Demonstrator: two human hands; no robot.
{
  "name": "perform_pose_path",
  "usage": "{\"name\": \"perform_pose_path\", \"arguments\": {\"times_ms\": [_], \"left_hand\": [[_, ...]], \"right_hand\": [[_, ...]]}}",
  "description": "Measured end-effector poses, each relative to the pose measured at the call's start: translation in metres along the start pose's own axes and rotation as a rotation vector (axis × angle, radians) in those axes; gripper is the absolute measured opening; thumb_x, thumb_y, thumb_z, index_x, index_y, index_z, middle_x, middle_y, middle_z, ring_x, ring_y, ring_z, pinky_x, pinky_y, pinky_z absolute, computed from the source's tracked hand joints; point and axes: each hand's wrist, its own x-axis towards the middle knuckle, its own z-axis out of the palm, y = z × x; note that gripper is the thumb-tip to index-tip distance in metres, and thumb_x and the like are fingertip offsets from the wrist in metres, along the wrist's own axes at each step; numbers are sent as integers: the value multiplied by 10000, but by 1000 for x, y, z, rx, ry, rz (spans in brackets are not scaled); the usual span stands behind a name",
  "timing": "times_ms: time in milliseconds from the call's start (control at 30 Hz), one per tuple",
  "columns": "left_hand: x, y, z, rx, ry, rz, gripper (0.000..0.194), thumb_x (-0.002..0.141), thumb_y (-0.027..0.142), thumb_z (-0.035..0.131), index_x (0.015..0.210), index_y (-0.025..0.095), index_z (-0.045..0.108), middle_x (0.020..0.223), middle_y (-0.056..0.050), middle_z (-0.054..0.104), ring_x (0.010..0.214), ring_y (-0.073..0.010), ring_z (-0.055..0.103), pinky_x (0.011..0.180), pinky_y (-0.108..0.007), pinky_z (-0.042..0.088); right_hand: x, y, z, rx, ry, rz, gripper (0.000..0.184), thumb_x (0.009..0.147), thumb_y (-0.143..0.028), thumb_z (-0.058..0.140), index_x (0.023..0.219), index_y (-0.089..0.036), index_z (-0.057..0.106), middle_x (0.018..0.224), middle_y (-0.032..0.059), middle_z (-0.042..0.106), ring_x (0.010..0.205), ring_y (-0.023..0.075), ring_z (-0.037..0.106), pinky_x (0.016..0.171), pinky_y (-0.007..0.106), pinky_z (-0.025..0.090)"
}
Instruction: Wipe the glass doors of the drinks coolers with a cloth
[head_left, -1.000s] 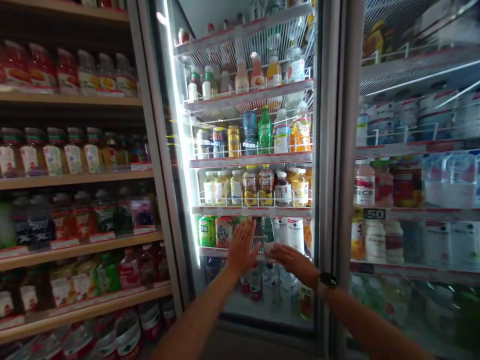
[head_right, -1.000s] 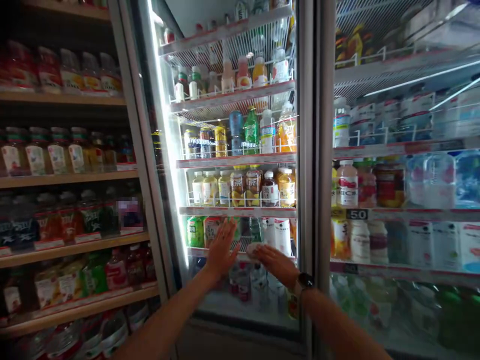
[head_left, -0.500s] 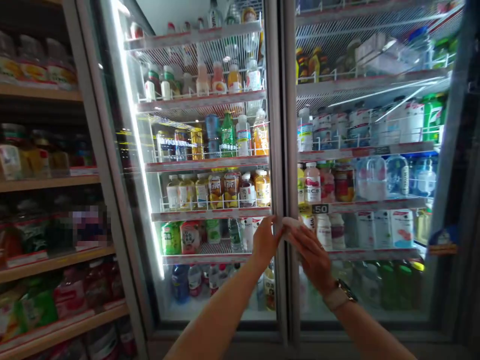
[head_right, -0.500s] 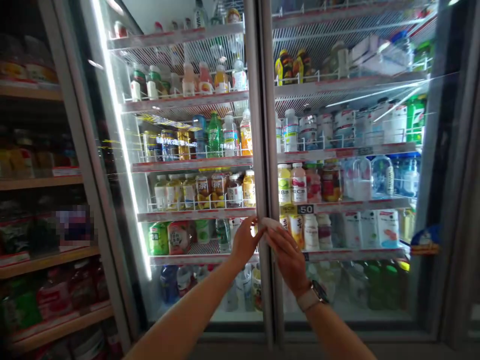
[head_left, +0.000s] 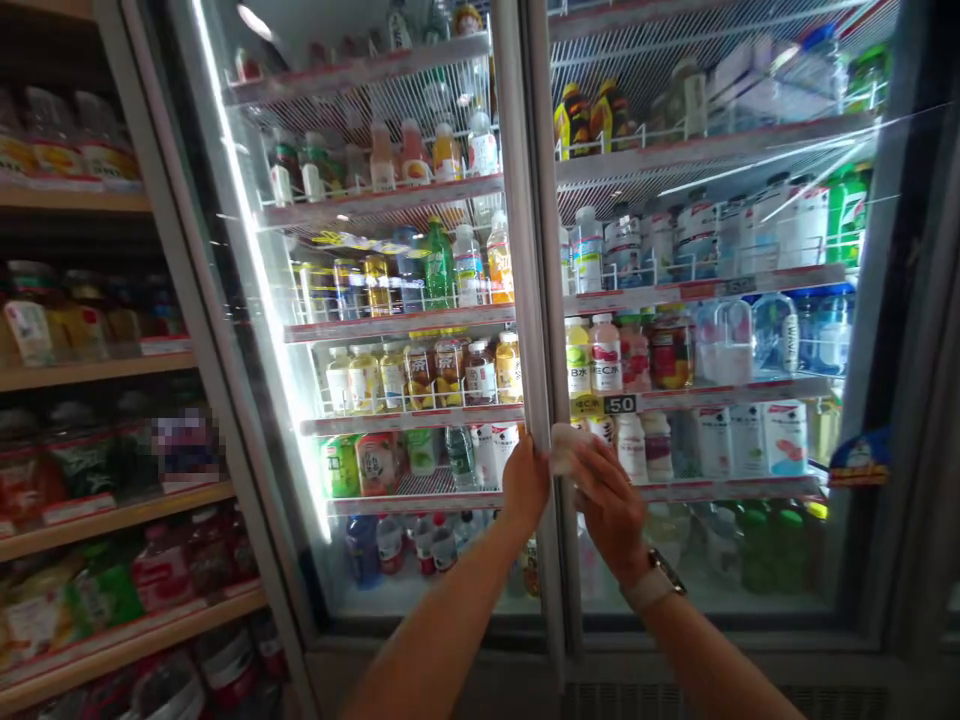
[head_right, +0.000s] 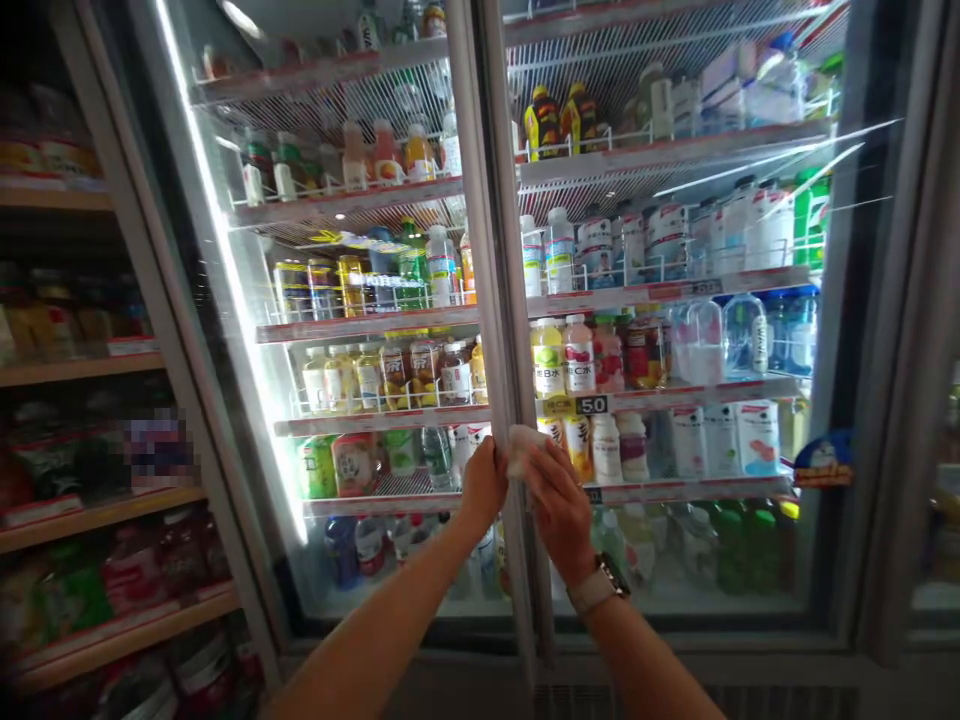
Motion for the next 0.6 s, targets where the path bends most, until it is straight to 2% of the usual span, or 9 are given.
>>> {"name": "perform_pose_path", "arguments": {"times_ms": [133, 267, 467, 600], "left_hand": [[-37, 6, -23, 4, 5, 39, 25, 875, 208, 502, 885, 230, 496, 806, -14, 620, 766, -177, 589, 672, -284, 429], [-83, 20, -62, -17, 14, 56, 125, 866, 297, 546, 793, 244, 460, 723, 13, 566, 684, -158, 541, 625, -276, 404], [-150, 46, -129, -61, 33, -7, 193, 858, 412, 549, 794, 236, 500, 667, 19, 536, 619, -149, 517, 576, -271, 388], [-192, 57, -177, -71, 58, -55, 292, 848, 507, 571, 814, 217, 558, 666, 10, 556, 618, -146, 513, 559, -265, 385]], "right_hand": [[3, -13, 12, 64, 98, 140, 559, 915, -30, 450, 1383, -330, 510, 1328, 49, 620, 1335, 250, 486, 1091, 534, 457], [6, -44, 15, 172, 152, 319, 475, 927, -77, 446, 1319, -308, 585, 1337, 48, 614, 1326, 259, 495, 1114, 559, 417], [9, -119, -8, 408, 102, 561, 455, 914, -123, 457, 1324, -274, 585, 1298, 46, 643, 1211, 214, 598, 1033, 420, 518], [8, -180, -30, 480, 91, 666, 432, 897, -138, 475, 1287, -253, 620, 1285, 43, 652, 1206, 228, 601, 1040, 423, 505]]}}
